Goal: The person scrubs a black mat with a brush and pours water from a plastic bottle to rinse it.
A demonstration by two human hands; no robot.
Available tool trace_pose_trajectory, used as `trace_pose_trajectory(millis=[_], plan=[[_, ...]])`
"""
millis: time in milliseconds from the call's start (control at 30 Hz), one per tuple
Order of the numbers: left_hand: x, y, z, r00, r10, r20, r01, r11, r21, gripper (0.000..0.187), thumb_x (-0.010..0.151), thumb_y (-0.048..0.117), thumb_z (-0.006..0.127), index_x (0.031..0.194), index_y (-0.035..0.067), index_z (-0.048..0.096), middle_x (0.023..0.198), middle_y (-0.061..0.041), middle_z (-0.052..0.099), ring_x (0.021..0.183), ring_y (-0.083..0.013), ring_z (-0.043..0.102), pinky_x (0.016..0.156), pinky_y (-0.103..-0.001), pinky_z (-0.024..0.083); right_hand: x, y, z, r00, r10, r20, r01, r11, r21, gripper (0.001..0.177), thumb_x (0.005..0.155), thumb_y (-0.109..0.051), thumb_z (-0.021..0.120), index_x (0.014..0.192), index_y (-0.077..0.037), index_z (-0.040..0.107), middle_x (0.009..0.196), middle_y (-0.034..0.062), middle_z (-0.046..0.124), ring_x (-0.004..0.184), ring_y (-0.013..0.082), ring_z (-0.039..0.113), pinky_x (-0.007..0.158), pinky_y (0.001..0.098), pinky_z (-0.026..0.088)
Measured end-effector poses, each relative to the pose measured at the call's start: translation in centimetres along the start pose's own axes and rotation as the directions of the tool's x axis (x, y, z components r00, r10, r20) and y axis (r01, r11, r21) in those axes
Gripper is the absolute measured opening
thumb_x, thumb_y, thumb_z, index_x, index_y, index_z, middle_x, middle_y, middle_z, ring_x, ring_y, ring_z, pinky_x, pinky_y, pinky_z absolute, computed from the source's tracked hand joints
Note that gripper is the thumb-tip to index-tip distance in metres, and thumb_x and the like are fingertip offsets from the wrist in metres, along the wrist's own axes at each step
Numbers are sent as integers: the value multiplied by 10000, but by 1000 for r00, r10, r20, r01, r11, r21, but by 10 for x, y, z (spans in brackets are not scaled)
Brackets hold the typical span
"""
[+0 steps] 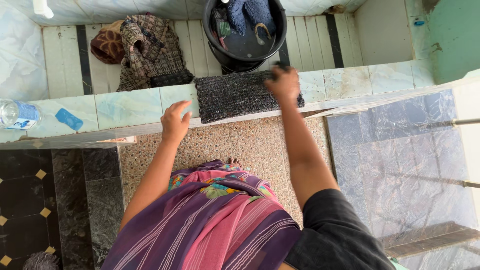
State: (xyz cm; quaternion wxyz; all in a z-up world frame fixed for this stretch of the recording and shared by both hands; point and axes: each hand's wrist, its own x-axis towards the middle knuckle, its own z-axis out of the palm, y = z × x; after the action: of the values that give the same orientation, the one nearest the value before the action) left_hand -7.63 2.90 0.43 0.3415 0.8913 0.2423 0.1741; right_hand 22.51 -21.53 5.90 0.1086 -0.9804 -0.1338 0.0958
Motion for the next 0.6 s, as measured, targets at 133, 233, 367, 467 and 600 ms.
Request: trace_pose_trajectory(millis=[133, 233, 367, 467, 600], plan=[[-18, -20, 0, 998, 50, -27, -51, 998, -33, 388, 916, 140, 734, 1297, 199, 703, 1342, -26, 679, 1237, -274, 632, 1044, -460, 492, 14, 51, 3, 956, 274, -107, -266, 960, 87, 561, 781, -357, 771, 1332, -335, 667, 1394, 130, 467, 1154, 346, 564, 937, 456, 547], [-19, -25, 0, 1000, -16, -21, 16, 1000, 8, 379, 895, 150, 753, 1269, 198, 712, 1337, -31, 686, 1225, -299, 616, 1007, -492, 466, -11, 24, 32, 970, 168, -177, -137, 975, 177, 523, 771, -324, 714, 1293, -290, 695, 1309, 74, 602, 1101, 290, 647, 924, 433, 579], [-10, -19, 11, 999, -32, 16, 31, 998, 46, 394, 877, 131, 772, 1262, 198, 722, 1320, -20, 693, 1223, -299, 604, 993, -517, 424, -94, -76, 96, 945, -315, -89, 325, 936, 135, 770, 573, -415, 891, 1304, -349, 659, 1422, 171, 510, 1326, 426, 444, 1059, 571, 396], [7, -8, 21, 999, 20, 50, -24, 997, 80, 408, 874, 126, 789, 1270, 202, 724, 1325, -4, 693, 1240, -279, 585, 1010, -507, 377, -135, -99, 108, 874, -485, -25, 474, 840, 265, 690, 721, -335, 879, 1364, -385, 632, 1509, 172, 456, 1292, 402, 492, 1092, 503, 466], [13, 8, 32, 994, 52, 93, -61, 994, 94, 395, 870, 148, 811, 1252, 201, 726, 1335, 13, 685, 1279, -240, 544, 1014, -501, 291, -105, -27, 87, 832, -543, -115, 554, 825, 113, 652, 736, -276, 887, 1338, -389, 666, 1483, 68, 512, 1319, 338, 516, 1125, 498, 445]])
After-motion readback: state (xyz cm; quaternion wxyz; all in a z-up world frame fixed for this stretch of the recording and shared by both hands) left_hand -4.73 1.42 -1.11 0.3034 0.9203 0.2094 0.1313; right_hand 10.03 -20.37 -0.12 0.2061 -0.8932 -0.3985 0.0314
